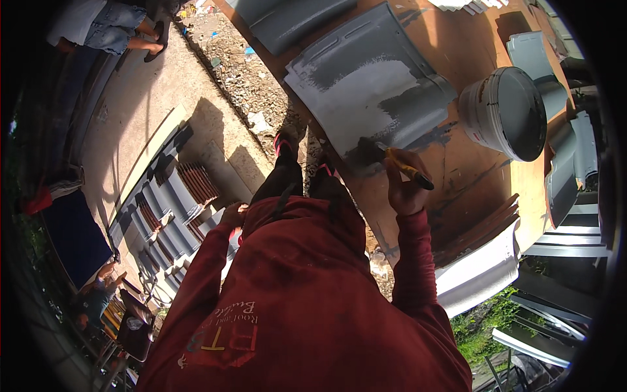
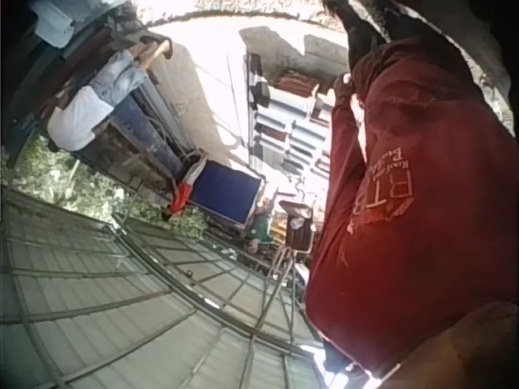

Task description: The person paints several curved tiles using a brush and a bucket of grey paint. They dip the brush into the paint, apply it to the surface of the tiles one by one, and set them aside.

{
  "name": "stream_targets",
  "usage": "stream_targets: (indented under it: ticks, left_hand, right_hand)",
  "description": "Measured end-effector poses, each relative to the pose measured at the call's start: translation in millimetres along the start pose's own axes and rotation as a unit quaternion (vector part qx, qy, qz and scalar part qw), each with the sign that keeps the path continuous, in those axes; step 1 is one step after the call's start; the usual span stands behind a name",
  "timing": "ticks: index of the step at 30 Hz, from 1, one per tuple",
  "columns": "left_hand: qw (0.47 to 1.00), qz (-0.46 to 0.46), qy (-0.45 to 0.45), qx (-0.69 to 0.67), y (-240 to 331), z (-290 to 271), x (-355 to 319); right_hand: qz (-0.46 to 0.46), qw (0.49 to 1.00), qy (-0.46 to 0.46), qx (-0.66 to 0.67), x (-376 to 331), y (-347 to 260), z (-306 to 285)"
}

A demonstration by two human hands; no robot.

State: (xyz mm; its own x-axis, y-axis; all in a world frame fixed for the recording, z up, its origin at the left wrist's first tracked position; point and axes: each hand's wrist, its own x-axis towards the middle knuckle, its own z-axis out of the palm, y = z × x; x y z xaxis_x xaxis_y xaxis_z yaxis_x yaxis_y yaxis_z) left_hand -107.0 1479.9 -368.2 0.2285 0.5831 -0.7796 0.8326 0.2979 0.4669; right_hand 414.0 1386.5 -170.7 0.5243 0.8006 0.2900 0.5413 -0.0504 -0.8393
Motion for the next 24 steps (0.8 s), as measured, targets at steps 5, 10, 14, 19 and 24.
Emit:
stream_targets:
  ticks: [5,10,14,19,24]
  left_hand:
    - [1.0,-0.008,0.017,-0.022,-25.0,7.8,7.5]
    - [0.999,-0.01,0.032,-0.028,-29.3,10.6,13.9]
    - [0.994,-0.026,0.036,-0.097,-56.2,18.6,15.9]
    - [0.995,-0.014,0.014,-0.1,-25.0,23.4,0.1]
    - [0.998,-0.009,0.03,-0.047,14.1,10.2,6.1]
  right_hand:
    - [-0.098,0.94,0.16,-0.286,65.5,16.5,-40.0]
    - [-0.142,0.974,-0.071,-0.159,0.6,-30.6,24.2]
    - [-0.104,0.979,-0.174,-0.026,-13.6,-49.5,35.1]
    - [-0.015,0.999,0.011,-0.042,65.6,9.9,-16.9]
    - [-0.09,0.95,0.133,-0.269,126.0,17.3,-69.4]
